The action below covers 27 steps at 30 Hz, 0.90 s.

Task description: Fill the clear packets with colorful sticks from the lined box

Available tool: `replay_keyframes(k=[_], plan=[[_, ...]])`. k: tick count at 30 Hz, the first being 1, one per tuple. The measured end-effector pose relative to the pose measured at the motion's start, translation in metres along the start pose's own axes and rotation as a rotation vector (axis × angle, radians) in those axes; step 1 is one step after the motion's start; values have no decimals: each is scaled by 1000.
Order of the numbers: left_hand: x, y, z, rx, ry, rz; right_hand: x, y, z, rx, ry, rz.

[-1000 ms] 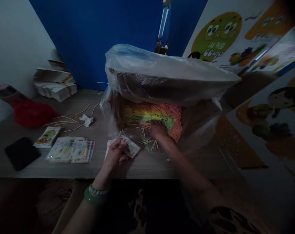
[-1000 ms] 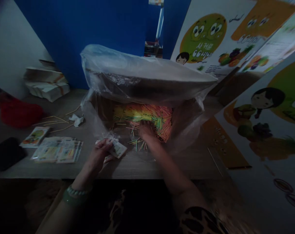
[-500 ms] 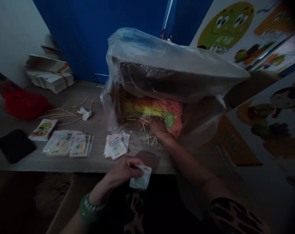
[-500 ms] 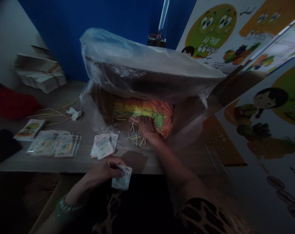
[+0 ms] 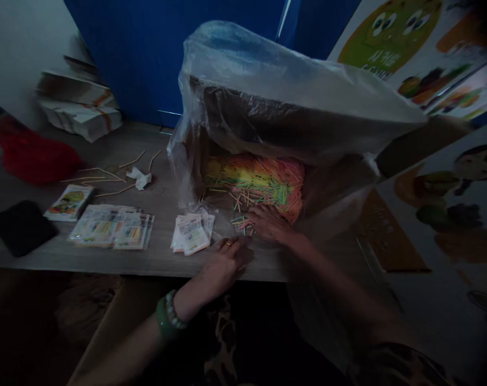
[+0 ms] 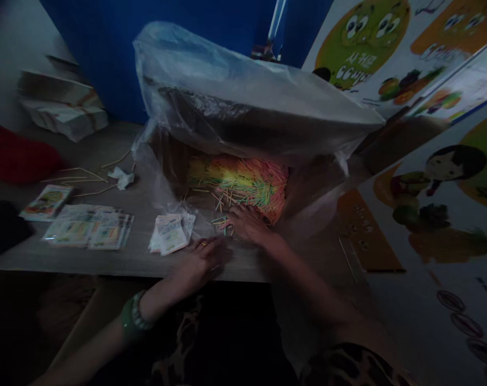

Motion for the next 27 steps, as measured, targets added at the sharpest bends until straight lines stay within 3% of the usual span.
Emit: replay_keyframes(k=[3, 7, 15, 27], plan=[[17, -22, 6, 331, -92, -23, -12, 7, 5, -51, 68, 43], [37, -34, 12, 476, -179, -64, -31, 9, 15, -132, 33, 83], [46, -1, 3, 494, -111, 19, -30, 19, 17, -91, -51, 100], [42, -6, 13, 478, -100, -130, 7, 4, 3, -19, 19, 57]])
Point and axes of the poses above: each hand's wrist, its own x-axis towards the middle knuckle, its own y-axis out of the back of the hand, z = x × y, the point moved 6 cm from there along x, towards the middle knuckle, and after that the axes turned 11 degrees about x, right-handed, at the moved point
